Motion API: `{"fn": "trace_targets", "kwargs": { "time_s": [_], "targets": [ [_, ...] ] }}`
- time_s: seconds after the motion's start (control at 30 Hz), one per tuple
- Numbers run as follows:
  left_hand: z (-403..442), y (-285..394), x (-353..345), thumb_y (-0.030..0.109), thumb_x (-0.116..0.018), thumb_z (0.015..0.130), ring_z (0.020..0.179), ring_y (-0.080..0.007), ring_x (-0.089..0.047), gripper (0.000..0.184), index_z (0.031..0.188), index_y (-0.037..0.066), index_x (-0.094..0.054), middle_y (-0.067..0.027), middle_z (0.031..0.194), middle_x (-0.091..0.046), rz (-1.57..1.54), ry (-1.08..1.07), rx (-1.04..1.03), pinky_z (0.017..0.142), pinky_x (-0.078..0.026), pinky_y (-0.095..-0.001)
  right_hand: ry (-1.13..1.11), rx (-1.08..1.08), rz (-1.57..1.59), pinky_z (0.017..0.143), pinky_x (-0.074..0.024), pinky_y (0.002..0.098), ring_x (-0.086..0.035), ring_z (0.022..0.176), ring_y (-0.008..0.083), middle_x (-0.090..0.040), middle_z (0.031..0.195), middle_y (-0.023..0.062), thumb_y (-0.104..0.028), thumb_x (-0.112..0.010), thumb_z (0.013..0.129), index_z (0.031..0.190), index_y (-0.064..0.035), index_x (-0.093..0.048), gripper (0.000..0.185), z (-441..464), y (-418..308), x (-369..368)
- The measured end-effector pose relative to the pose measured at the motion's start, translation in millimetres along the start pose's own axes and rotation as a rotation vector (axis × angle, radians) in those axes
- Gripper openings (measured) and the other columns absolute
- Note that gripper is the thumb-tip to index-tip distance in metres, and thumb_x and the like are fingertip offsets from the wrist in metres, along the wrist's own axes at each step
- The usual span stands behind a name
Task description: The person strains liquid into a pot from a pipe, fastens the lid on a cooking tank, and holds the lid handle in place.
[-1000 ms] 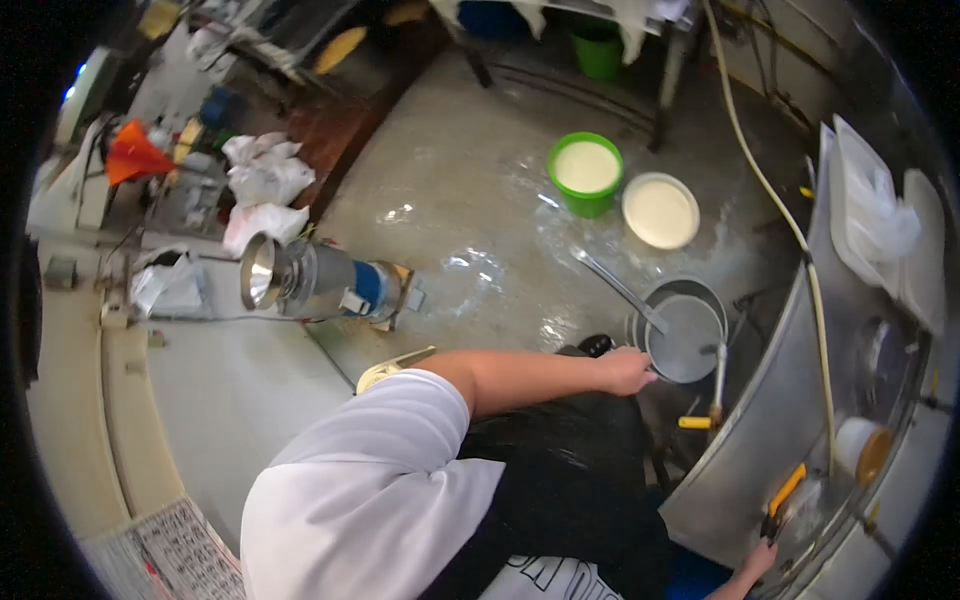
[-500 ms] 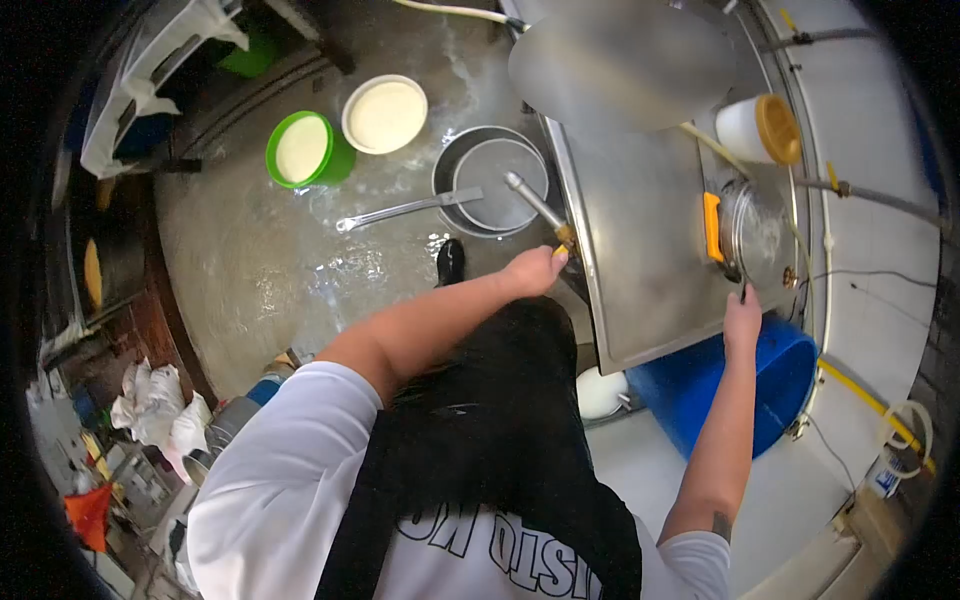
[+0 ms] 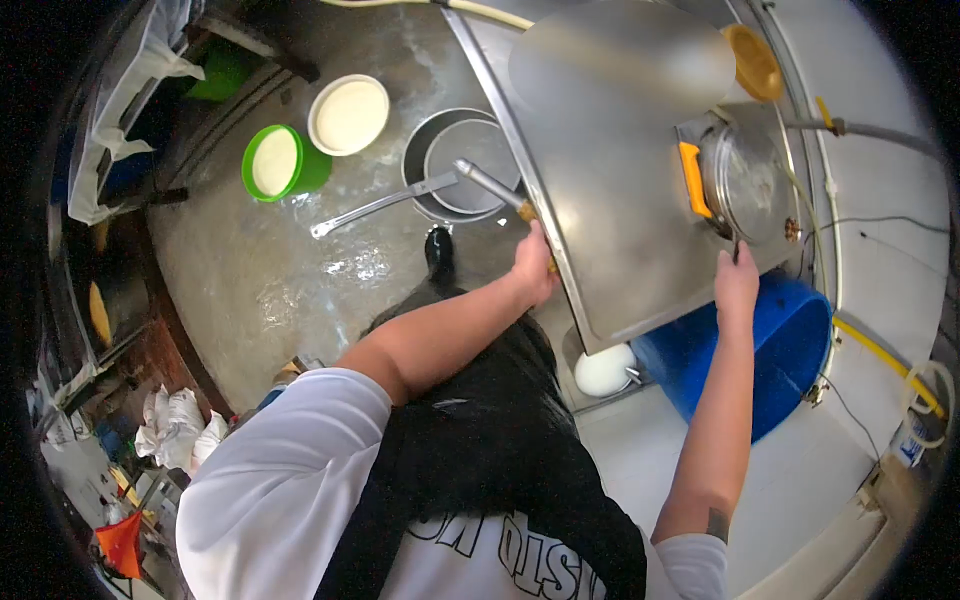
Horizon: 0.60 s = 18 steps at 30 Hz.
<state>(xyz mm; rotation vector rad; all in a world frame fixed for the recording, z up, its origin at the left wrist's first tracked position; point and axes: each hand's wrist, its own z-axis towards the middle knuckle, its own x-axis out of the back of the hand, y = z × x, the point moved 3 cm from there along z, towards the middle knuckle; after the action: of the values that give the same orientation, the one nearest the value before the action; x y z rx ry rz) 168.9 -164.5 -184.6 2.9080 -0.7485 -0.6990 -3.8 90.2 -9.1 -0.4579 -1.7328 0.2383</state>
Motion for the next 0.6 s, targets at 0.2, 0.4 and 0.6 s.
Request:
{"fn": "trace_targets", "kwargs": {
  "time_s": [0.2,0.4,0.6],
  "targets": [
    [-5,5,-17,0.060,-0.025,0.102,0.126,-0.0343,-0.052,0.069,0.138,0.005,-0.045,-0.0165,0.136,-0.052,-0.312,-0.217,-0.097,0.107,-0.043,-0.0498,0.028,0.130,0.056,0.102,-0.0424,0.0401,-0.055,0.120,0.0422,-0.060,0.124,0.0308,-0.022,-0.057,0.090,0.128,0.0108,-0.054,0.050,10,15,-5],
    [-10,2,13,0.057,-0.038,0.101,0.106,-0.0345,-0.059,0.060,0.129,0.006,-0.053,-0.0175,0.123,-0.061,0.246,0.020,-0.235,0.092,-0.047,-0.0472,0.070,0.189,0.011,0.091,-0.0470,0.0489,-0.059,0.106,0.0491,-0.063,0.105,0.0351,-0.023,-0.053,0.090,0.106,0.0094,-0.060,0.037,16,14,-10],
    [-102,9,-85,0.035,-0.056,0.096,0.078,-0.0372,-0.064,0.038,0.088,-0.002,-0.060,-0.0229,0.082,-0.065,1.178,0.145,-1.007,0.076,-0.049,-0.0483,-0.155,-0.317,0.706,0.053,-0.0480,0.0393,-0.060,0.060,0.0258,-0.063,0.080,0.0148,-0.027,-0.053,0.095,0.100,-0.0009,-0.058,0.027,-14,4,4]
  ]
}}
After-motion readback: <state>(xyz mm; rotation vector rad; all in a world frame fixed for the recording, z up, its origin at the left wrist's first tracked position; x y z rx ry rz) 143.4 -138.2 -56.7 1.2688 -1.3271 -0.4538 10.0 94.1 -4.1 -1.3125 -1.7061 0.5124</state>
